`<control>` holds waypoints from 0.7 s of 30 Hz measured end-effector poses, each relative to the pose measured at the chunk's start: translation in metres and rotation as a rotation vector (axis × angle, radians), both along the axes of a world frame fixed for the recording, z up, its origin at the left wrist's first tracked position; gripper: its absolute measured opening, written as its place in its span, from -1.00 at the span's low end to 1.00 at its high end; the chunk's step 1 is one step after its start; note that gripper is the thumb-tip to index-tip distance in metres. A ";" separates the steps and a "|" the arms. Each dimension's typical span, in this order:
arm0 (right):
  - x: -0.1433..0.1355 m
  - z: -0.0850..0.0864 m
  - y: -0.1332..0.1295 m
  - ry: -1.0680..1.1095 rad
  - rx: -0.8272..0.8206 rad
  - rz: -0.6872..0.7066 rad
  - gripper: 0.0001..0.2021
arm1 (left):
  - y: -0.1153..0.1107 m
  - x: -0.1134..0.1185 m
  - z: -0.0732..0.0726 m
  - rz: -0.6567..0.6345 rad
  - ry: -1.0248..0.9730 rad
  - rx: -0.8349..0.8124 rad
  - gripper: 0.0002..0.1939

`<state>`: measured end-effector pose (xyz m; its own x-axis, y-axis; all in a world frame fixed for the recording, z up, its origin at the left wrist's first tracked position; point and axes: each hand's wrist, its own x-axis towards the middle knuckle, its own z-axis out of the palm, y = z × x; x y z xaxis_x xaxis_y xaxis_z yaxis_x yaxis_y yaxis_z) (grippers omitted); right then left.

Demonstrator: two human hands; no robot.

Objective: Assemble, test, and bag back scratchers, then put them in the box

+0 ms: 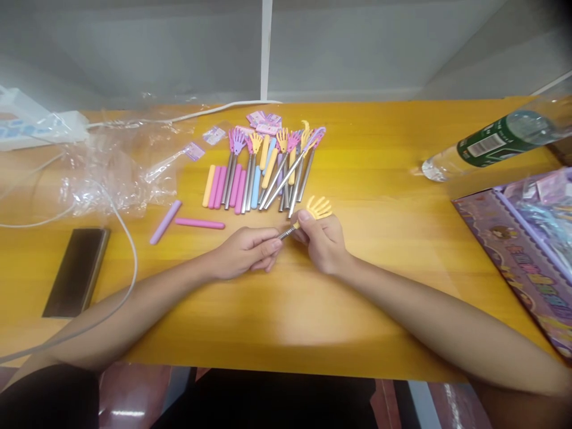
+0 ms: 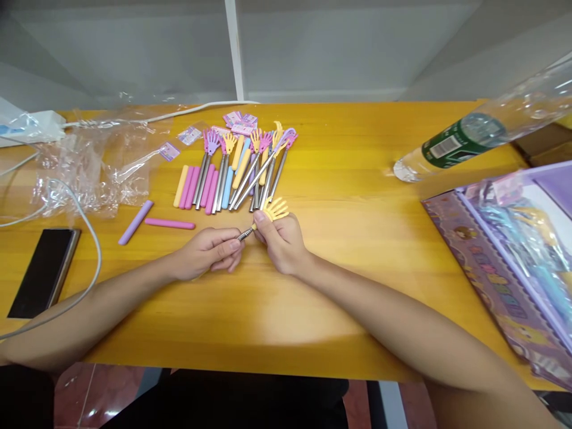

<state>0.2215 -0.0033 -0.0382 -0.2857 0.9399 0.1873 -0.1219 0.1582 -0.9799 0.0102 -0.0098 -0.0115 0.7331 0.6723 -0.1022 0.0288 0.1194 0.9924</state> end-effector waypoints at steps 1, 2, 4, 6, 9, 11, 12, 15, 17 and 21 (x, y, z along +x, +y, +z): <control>0.001 0.001 0.000 -0.011 0.007 -0.011 -0.34 | 0.000 0.000 0.001 0.000 0.004 0.000 -0.57; 0.001 0.002 0.000 -0.028 0.017 -0.021 -0.34 | 0.000 0.000 0.001 0.001 0.005 -0.001 -0.57; 0.003 0.005 0.001 -0.072 0.045 -0.040 -0.34 | 0.001 0.000 0.002 0.000 -0.007 -0.010 -0.56; 0.005 0.008 0.002 -0.105 0.076 -0.058 -0.34 | 0.001 0.001 0.002 -0.002 -0.023 -0.027 -0.55; 0.007 0.008 0.004 -0.099 0.079 -0.079 -0.34 | 0.001 0.001 0.002 0.006 -0.018 -0.047 -0.53; 0.008 0.008 0.005 -0.076 0.067 -0.089 -0.35 | 0.001 0.001 0.003 0.019 -0.005 -0.052 -0.53; 0.008 0.008 0.006 -0.065 0.060 -0.091 -0.35 | 0.002 0.001 0.003 0.021 -0.003 -0.054 -0.53; 0.009 0.012 0.010 -0.024 0.034 -0.117 -0.34 | 0.002 0.000 0.002 0.015 -0.008 -0.063 -0.54; 0.010 0.017 0.015 0.021 0.003 -0.155 -0.30 | 0.002 0.000 0.001 0.021 -0.009 -0.074 -0.54; 0.012 0.028 0.026 0.101 -0.019 -0.216 -0.23 | 0.002 -0.001 0.000 0.027 -0.018 -0.087 -0.54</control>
<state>0.2339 0.0226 -0.0103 -0.0582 0.9808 0.1863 -0.1849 0.1728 -0.9674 0.0092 -0.0075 -0.0118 0.7170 0.6812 -0.1480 0.0065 0.2057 0.9786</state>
